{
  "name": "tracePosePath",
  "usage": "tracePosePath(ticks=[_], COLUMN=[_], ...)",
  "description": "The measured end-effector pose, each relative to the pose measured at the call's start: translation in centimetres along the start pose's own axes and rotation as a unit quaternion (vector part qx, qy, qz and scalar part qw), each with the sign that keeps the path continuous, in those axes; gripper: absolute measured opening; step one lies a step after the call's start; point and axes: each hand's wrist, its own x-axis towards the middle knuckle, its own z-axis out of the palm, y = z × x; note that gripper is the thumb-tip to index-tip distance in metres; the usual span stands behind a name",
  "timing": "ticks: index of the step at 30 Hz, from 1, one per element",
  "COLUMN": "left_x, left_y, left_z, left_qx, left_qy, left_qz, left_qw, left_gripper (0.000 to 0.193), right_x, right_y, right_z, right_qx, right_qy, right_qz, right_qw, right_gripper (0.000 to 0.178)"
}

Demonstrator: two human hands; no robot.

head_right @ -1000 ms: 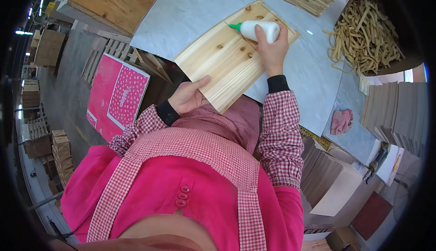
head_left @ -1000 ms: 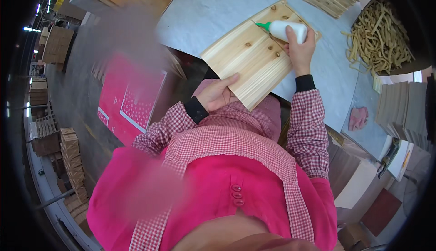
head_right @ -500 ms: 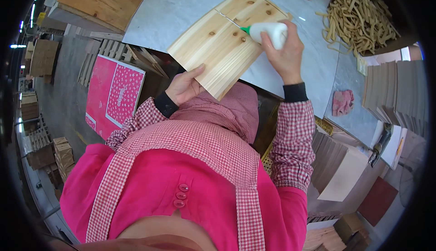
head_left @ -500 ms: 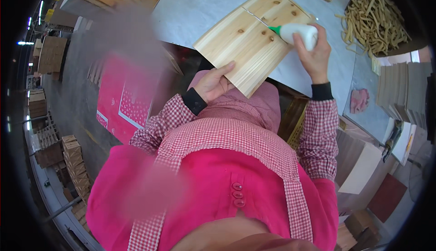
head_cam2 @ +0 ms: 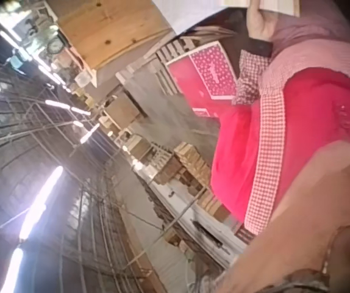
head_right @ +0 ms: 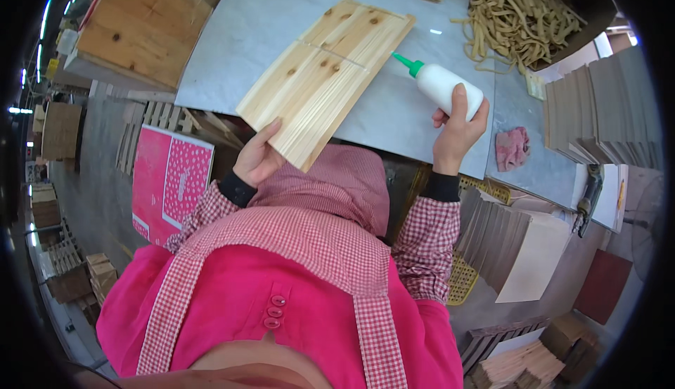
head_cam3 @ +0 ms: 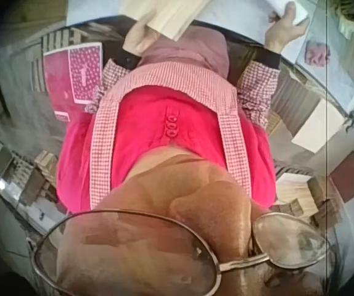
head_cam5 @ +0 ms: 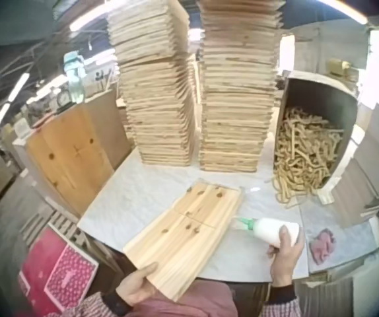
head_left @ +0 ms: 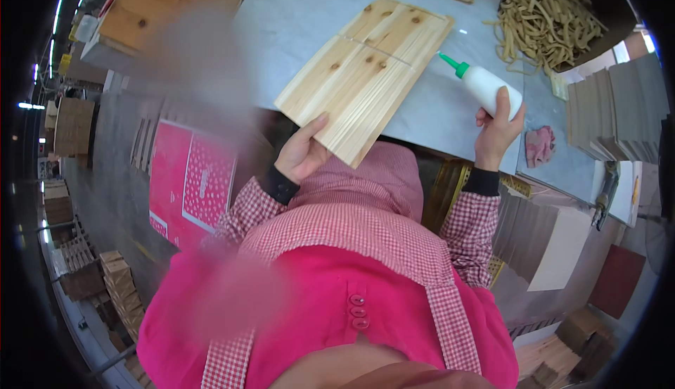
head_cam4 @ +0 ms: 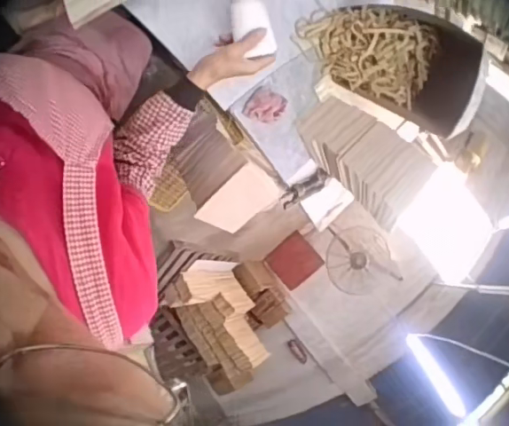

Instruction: Applying glue to wooden planks and assembling them into boxes.

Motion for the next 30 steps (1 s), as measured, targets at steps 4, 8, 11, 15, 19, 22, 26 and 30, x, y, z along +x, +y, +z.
tracePosePath(ticks=[4, 8, 11, 15, 19, 22, 26, 30], left_x=[0.3, 0.1, 0.2, 0.1, 0.3, 0.3, 0.5, 0.2], left_y=[0.0, 0.1, 0.2, 0.3, 0.4, 0.4, 0.3, 0.6], left_z=[-0.2, -0.4, -0.5, -0.3, -0.8, -0.9, -0.8, -0.4], left_qx=[0.006, 0.0, -0.006, -0.006, 0.003, 0.002, 0.005, 0.013], left_qy=[-0.015, 0.003, 0.016, 0.026, 0.028, 0.028, 0.02, 0.024], left_qz=[-0.021, -0.024, -0.03, -0.03, -0.024, -0.027, -0.018, -0.011], left_qw=[1.0, 1.0, 0.999, 0.999, 0.999, 0.999, 1.0, 1.0], left_gripper=[0.052, 0.052, 0.052, 0.051, 0.058, 0.058, 0.059, 0.06], right_x=[4.1, 7.0, 8.5, 9.3, 9.1, 8.3, 6.7, 3.8], right_y=[1.9, 3.0, 3.4, 3.9, 3.6, 3.2, 2.9, 2.1], right_z=[0.3, 1.6, 2.3, 2.8, 2.6, 2.1, 1.4, 1.4], right_qx=[0.054, 0.043, 0.029, 0.007, -0.009, -0.015, -0.009, 0.005], right_qy=[0.07, 0.097, 0.108, 0.112, 0.101, 0.086, 0.052, 0.016], right_qz=[-0.007, 0.004, 0.013, 0.023, 0.023, 0.027, 0.037, 0.042], right_qw=[0.996, 0.994, 0.994, 0.993, 0.995, 0.996, 0.998, 0.999], right_gripper=[0.035, 0.034, 0.034, 0.036, 0.037, 0.036, 0.035, 0.033])
